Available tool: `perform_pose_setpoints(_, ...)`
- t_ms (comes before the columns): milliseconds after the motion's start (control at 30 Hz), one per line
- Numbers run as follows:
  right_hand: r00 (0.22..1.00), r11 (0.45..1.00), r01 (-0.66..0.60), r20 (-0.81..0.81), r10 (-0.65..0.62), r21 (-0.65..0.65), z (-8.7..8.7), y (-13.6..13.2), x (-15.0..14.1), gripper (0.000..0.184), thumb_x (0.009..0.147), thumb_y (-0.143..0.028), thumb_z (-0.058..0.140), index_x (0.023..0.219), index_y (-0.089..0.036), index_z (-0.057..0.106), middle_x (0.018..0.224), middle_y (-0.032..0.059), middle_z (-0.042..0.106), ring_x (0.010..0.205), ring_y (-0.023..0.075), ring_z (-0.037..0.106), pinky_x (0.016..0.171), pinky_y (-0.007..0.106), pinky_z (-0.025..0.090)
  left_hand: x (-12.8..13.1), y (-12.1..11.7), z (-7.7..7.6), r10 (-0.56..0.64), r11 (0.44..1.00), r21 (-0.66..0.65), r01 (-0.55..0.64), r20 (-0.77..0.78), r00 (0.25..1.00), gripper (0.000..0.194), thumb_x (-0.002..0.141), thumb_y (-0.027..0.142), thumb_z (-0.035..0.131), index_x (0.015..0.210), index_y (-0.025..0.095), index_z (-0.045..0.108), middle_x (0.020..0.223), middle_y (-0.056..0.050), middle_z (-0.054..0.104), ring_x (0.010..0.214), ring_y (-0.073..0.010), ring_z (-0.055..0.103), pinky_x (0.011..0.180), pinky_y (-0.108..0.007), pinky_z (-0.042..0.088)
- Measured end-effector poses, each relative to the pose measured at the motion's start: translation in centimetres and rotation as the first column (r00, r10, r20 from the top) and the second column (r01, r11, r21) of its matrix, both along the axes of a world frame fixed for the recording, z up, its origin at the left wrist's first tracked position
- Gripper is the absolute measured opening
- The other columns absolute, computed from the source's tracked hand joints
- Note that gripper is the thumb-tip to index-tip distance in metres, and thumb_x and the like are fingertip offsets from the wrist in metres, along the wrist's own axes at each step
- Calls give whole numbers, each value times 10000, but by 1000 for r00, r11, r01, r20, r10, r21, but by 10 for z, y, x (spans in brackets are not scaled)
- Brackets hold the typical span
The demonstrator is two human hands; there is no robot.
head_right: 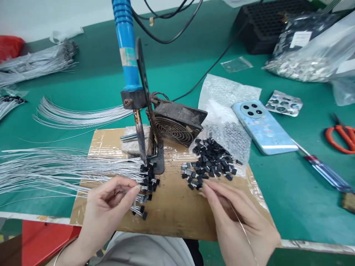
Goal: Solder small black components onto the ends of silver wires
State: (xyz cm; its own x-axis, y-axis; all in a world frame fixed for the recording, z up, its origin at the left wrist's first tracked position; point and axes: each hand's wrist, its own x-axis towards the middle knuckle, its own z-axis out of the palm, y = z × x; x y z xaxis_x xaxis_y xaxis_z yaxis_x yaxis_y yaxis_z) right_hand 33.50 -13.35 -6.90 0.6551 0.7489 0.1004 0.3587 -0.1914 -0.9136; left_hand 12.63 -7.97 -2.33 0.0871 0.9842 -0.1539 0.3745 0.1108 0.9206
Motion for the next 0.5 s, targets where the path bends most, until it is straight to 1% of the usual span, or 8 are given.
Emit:
perform_pose_setpoints(67,989,1000,-10,-146,11,9,7,3,-8,139,757,-348,821,837,-242,779,876,47,738,693,202,683,668,324,555,0,0,0,-1,1000,-10,1,-10,1000,120,849,206,650,740,175,689,569,23,555,468,-83,326,423,-223,241)
perform_pose_setpoints(133,961,997,-71,-269,71,12,11,7,-18,145,718,-312,853,837,-259,789,807,22,732,604,164,659,574,271,555,-1,1,0,-7,1000,-21,7,-30,1000,131,854,227,647,739,178,687,523,43,494,450,-80,271,416,-230,196)
perform_pose_setpoints(167,939,995,-101,-329,100,14,12,9,-23,129,721,-299,852,830,-265,792,751,12,723,567,150,644,535,250,550,-1,2,0,-12,999,-30,11,-36,999,132,854,232,646,740,179,687,529,40,506,446,-78,272,415,-231,191)
perform_pose_setpoints(233,883,985,-170,-440,165,27,13,15,-34,60,758,-288,825,804,-266,792,632,-7,688,489,128,613,471,222,535,-1,4,2,-18,998,-55,17,-17,1000,115,847,226,649,748,180,686,617,5,618,462,-83,378,419,-219,249)
perform_pose_setpoints(267,850,977,-206,-487,202,45,14,18,-40,39,775,-290,812,792,-262,791,581,-15,666,455,121,601,447,214,529,-1,5,4,-19,997,-68,20,7,1000,105,841,215,652,747,179,683,693,-19,678,499,-93,463,435,-211,305)
perform_pose_setpoints(333,779,962,-263,-575,252,66,17,23,-51,53,786,-302,802,767,-253,789,523,-28,633,417,111,585,424,201,525,-1,7,7,-28,995,-92,35,73,997,99,834,189,654,738,176,675,803,-50,736,625,-128,610,512,-205,424)
perform_pose_setpoints(433,702,958,-285,-677,221,17,23,28,-64,71,773,-310,805,749,-245,790,551,-32,637,437,92,583,436,175,529,-1,8,9,-49,992,-104,66,156,986,117,843,155,656,730,174,679,790,-40,740,712,-140,675,610,-199,498)
perform_pose_setpoints(500,687,957,-289,-698,203,-6,26,29,-69,72,767,-305,804,742,-239,792,597,-27,660,447,77,577,441,157,522,-1,7,9,-46,993,-102,66,193,980,127,849,133,657,733,177,686,803,-31,739,734,-130,683,638,-187,509)
